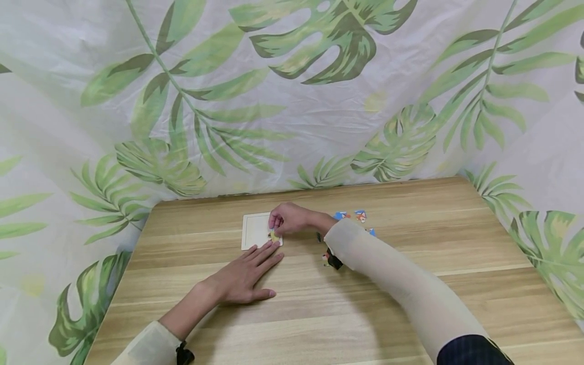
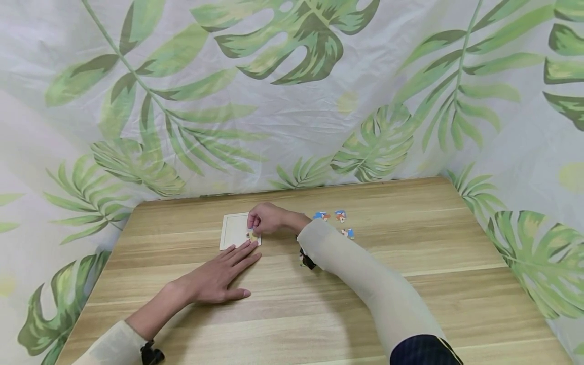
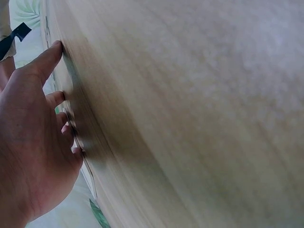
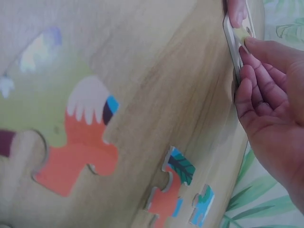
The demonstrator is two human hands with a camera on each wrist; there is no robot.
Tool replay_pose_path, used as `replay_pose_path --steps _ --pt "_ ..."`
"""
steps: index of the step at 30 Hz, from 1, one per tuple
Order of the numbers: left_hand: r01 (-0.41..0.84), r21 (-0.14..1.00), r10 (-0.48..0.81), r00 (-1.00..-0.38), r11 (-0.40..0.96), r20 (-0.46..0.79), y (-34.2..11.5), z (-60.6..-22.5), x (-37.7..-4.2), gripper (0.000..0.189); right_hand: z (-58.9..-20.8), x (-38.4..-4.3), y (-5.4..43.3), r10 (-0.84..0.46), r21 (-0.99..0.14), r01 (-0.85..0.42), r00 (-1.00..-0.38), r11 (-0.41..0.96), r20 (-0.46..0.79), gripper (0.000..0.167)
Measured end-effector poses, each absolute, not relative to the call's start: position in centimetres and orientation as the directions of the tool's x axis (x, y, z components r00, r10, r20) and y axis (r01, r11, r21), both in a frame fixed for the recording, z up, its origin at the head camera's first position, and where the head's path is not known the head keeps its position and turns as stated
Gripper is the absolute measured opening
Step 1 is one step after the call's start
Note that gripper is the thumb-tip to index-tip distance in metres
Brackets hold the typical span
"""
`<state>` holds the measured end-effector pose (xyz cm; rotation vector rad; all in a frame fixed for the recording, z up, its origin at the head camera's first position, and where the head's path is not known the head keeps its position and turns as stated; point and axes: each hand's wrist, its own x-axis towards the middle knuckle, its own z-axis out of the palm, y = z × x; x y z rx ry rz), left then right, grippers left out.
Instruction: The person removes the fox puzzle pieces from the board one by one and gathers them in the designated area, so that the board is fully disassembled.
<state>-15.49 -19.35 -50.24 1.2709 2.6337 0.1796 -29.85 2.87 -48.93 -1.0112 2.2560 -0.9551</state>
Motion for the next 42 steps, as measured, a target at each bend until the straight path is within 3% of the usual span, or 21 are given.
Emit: replay_pose_path --steps 15,42 --pt "0.764 0.207 0.79 -0.603 0.611 -0.108 -19.4 -50.5 -15.5 0.09 -48.8 -29.7 4.5 -0.714 -0.866 -0.297 -0.694 0.402 -0.093 0.015" --pt "0.759 0.204 0.785 -0.61 0.618 -0.106 -19.4 -50.7 -15.5 0.09 -46.8 -27.1 13.5 -0.734 -0.879 -0.279 -0.67 0.386 -0.11 0.014"
